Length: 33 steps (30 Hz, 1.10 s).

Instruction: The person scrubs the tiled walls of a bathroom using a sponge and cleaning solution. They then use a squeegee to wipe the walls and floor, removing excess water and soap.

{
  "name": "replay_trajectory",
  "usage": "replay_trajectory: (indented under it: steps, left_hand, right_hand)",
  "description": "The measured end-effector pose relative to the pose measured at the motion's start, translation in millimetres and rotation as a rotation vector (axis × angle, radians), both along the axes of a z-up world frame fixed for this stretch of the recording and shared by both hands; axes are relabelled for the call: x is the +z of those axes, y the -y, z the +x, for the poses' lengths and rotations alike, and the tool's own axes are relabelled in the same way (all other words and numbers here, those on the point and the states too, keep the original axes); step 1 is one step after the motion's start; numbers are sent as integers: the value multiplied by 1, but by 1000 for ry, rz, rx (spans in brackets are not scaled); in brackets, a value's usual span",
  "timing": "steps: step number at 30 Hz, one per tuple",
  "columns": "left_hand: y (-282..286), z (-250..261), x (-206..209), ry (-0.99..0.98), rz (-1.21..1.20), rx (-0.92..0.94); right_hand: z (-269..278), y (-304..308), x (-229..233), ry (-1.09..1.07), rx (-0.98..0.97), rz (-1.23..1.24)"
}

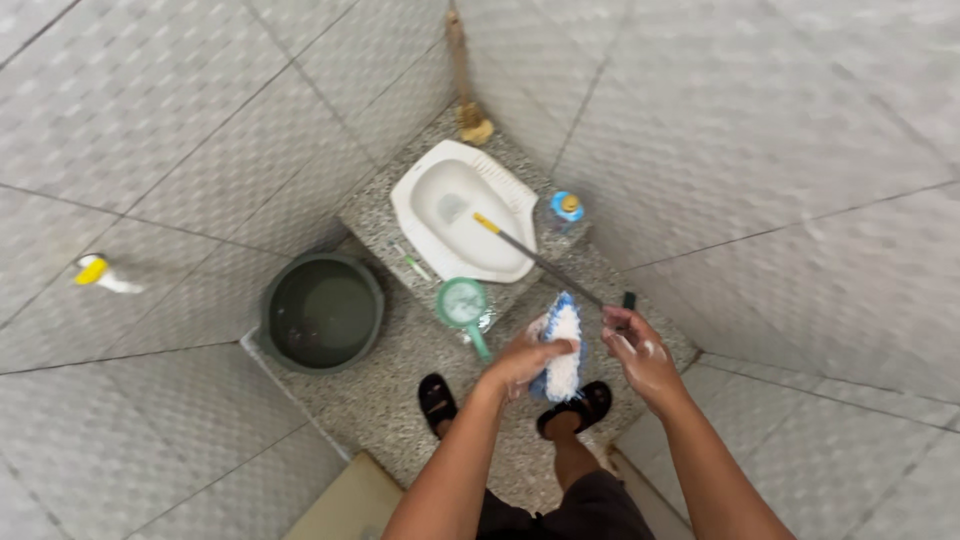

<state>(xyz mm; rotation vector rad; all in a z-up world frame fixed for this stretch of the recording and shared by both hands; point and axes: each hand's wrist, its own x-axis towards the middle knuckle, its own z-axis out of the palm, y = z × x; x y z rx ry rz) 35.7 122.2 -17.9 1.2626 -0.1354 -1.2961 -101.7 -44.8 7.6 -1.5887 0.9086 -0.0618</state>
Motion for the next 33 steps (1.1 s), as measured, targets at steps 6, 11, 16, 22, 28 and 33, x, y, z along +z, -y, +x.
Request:
replay_trajectory:
  steps: [6, 11, 16, 22, 28, 33]
  left_hand:
    - [-102, 50, -40, 218, 180, -48]
    - [-157, 97, -68, 59, 361, 91]
    - [-175, 141, -102, 84, 565, 156]
    - [-171, 183, -154, 261, 601, 191]
    - [-152, 223, -178, 535, 690, 147]
    - [-133, 258, -205, 508, 852, 23]
  right_hand:
    - [51, -104, -49, -177, -12, 166]
    - [79, -173, -78, -157, -52, 333]
    - [107, -177, -96, -209, -81, 373]
    - [133, -146, -121, -200, -171, 384]
    - [153, -135, -171, -165, -191, 425]
    - [191, -135, -231, -169, -222, 459]
